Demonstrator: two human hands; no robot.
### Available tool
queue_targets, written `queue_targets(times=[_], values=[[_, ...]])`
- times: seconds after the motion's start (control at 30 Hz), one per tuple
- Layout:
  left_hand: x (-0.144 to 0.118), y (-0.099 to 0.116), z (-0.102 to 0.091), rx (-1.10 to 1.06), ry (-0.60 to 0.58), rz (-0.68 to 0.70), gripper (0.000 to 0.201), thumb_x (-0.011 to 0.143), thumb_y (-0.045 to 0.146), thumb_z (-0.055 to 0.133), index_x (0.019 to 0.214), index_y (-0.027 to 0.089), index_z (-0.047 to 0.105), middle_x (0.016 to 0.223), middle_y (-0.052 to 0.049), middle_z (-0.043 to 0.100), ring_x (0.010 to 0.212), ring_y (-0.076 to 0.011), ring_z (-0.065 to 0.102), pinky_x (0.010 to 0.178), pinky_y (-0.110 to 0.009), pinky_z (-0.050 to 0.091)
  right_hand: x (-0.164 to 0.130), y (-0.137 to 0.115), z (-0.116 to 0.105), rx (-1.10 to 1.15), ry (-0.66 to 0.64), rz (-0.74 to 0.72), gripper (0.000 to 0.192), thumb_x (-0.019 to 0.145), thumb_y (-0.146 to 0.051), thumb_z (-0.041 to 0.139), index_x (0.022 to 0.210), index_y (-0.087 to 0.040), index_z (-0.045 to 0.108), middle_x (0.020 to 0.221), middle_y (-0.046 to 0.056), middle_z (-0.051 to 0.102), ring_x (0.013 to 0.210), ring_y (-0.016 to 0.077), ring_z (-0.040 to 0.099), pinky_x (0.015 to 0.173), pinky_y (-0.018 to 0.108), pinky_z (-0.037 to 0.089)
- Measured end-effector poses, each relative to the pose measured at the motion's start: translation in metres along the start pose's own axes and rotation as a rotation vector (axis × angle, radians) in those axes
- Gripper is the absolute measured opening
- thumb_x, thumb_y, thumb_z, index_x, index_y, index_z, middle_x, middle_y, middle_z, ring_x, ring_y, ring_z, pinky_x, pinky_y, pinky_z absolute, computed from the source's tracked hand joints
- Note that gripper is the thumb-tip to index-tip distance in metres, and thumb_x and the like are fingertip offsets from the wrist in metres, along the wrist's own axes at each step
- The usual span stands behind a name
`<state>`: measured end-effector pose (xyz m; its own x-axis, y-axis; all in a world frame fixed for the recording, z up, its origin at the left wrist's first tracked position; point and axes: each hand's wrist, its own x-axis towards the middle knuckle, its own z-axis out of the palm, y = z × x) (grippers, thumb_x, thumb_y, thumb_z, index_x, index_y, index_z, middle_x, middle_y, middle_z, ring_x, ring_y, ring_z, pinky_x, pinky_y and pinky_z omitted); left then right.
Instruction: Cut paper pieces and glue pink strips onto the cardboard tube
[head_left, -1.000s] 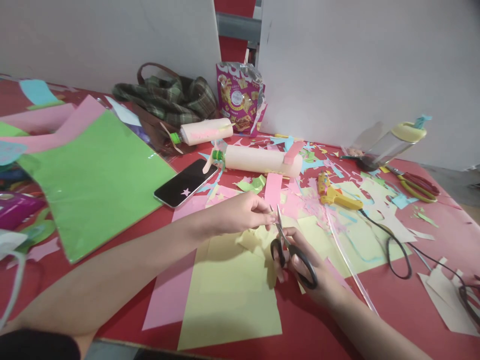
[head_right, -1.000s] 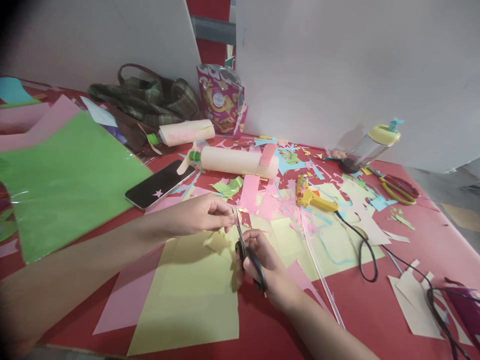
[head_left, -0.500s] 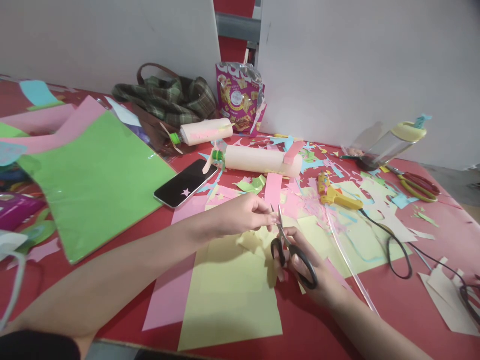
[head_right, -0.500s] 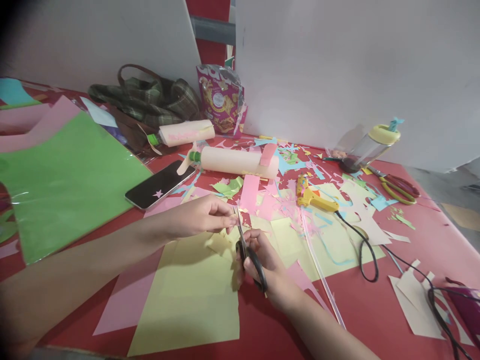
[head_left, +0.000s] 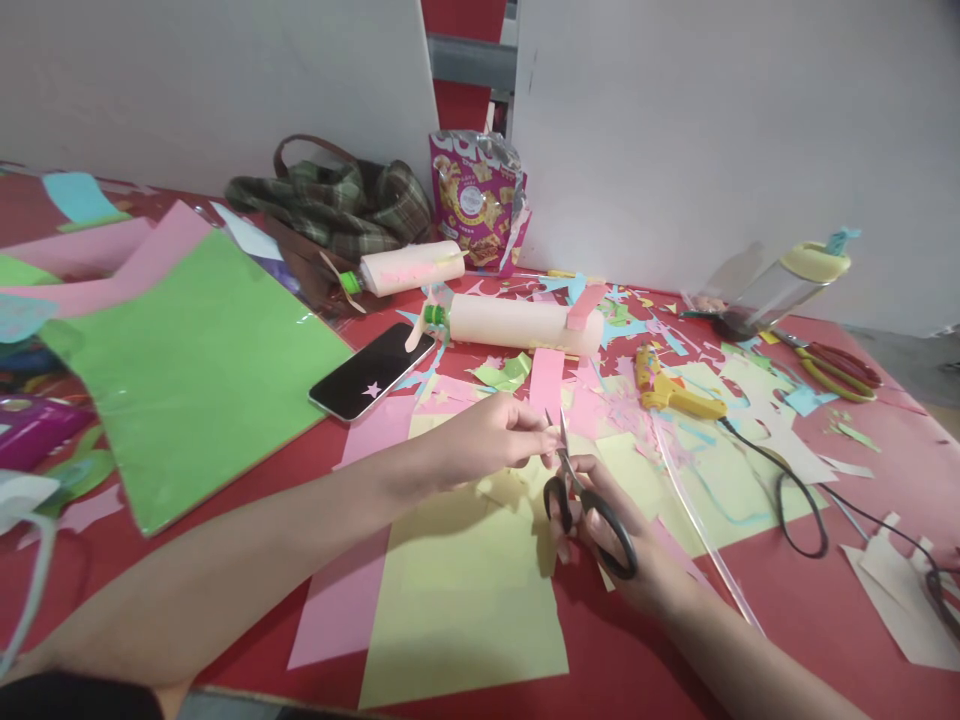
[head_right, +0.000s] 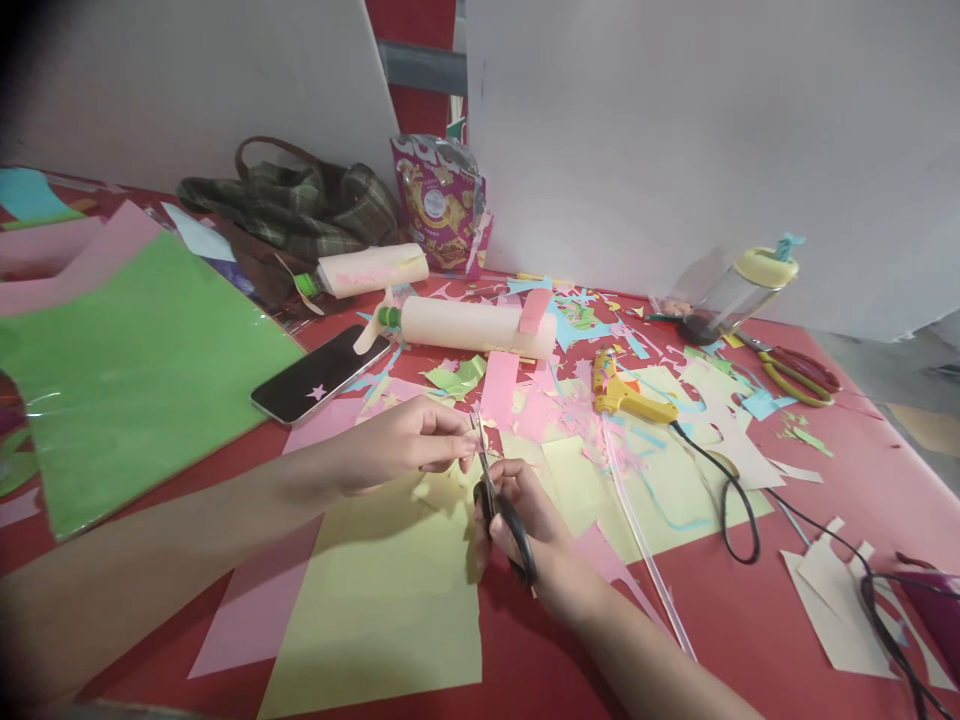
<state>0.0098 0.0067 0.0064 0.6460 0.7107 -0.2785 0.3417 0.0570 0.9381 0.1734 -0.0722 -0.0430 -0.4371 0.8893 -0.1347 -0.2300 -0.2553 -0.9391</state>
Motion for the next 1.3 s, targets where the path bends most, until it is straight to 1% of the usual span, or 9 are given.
queue_targets(times=[0.17,0.4,0.53,0.7,0.87,1.03,1.2,1.3], values=[[-0.001,0.0,0.003,-0.016,0.01,-0.024,0.026,0.073,0.034,0.044,0.061,0.013,0.054,0.055,0.003,0.042,0.048,-0.0062,0.033,0.045,-0.021,0.023,0.001,0.001,0.0,0.013,0.008,-0.005,0.03,0.075,-0.044,0.049,0.093,-0.024,0.035,0.076,0.0,0.042,0.063,0.0113,0.041,0.059,0.026,0.035],[0.0,0.0,0.007,-0.07,0.046,-0.014,0.023,0.073,0.03,0.045,0.058,0.014,0.052,0.053,0.004,0.042,0.047,-0.0057,0.032,0.044,-0.021,0.023,0.0,0.002,0.0,0.061,-0.014,-0.013,0.028,0.076,-0.042,0.049,0.093,-0.025,0.035,0.078,0.001,0.045,0.061,0.0103,0.044,0.058,0.026,0.038],[0.0,-0.001,0.009,-0.133,0.047,-0.007,0.021,0.072,0.028,0.045,0.058,0.014,0.051,0.051,0.005,0.038,0.046,-0.0055,0.03,0.045,-0.021,0.023,-0.001,0.002,0.002,0.077,0.013,-0.014,0.029,0.075,-0.042,0.05,0.093,-0.025,0.036,0.078,0.001,0.046,0.06,0.0104,0.045,0.058,0.026,0.039],[0.0,-0.007,0.015,-0.155,0.06,0.021,0.025,0.075,0.031,0.042,0.061,0.013,0.052,0.049,0.006,0.029,0.045,-0.0061,0.026,0.044,-0.022,0.02,0.0,0.002,0.002,0.041,0.052,-0.023,0.031,0.074,-0.045,0.05,0.093,-0.025,0.037,0.076,0.001,0.046,0.062,0.0114,0.046,0.059,0.026,0.038],[-0.002,-0.006,0.019,-0.095,0.109,0.069,0.026,0.077,0.029,0.04,0.058,0.014,0.049,0.049,0.006,0.031,0.045,-0.0056,0.028,0.045,-0.022,0.023,0.001,0.004,0.0,0.015,0.062,-0.046,0.03,0.074,-0.046,0.048,0.094,-0.024,0.038,0.073,0.0,0.044,0.065,0.0128,0.045,0.059,0.026,0.036],[-0.002,-0.003,0.022,-0.144,0.125,0.079,0.027,0.077,0.026,0.039,0.054,0.014,0.043,0.049,0.006,0.032,0.045,-0.0052,0.027,0.046,-0.022,0.023,0.001,0.006,0.001,0.031,0.046,-0.066,0.029,0.076,-0.044,0.047,0.094,-0.024,0.038,0.076,0.001,0.046,0.065,0.0119,0.046,0.06,0.025,0.036],[-0.001,-0.007,0.026,-0.187,0.159,0.089,0.03,0.077,0.025,0.041,0.049,0.015,0.035,0.047,0.006,0.031,0.045,-0.0052,0.028,0.046,-0.021,0.025,0.0,0.006,0.002,0.024,0.044,-0.07,0.027,0.077,-0.043,0.046,0.094,-0.024,0.037,0.077,0.002,0.048,0.065,0.0119,0.045,0.061,0.026,0.036],[-0.002,-0.009,0.029,-0.204,0.161,0.098,0.031,0.078,0.025,0.039,0.049,0.015,0.037,0.046,0.006,0.034,0.044,-0.0052,0.031,0.046,-0.021,0.026,0.0,0.006,0.003,-0.001,0.051,-0.071,0.024,0.078,-0.041,0.044,0.093,-0.024,0.037,0.074,0.001,0.048,0.065,0.0121,0.046,0.062,0.027,0.037]])
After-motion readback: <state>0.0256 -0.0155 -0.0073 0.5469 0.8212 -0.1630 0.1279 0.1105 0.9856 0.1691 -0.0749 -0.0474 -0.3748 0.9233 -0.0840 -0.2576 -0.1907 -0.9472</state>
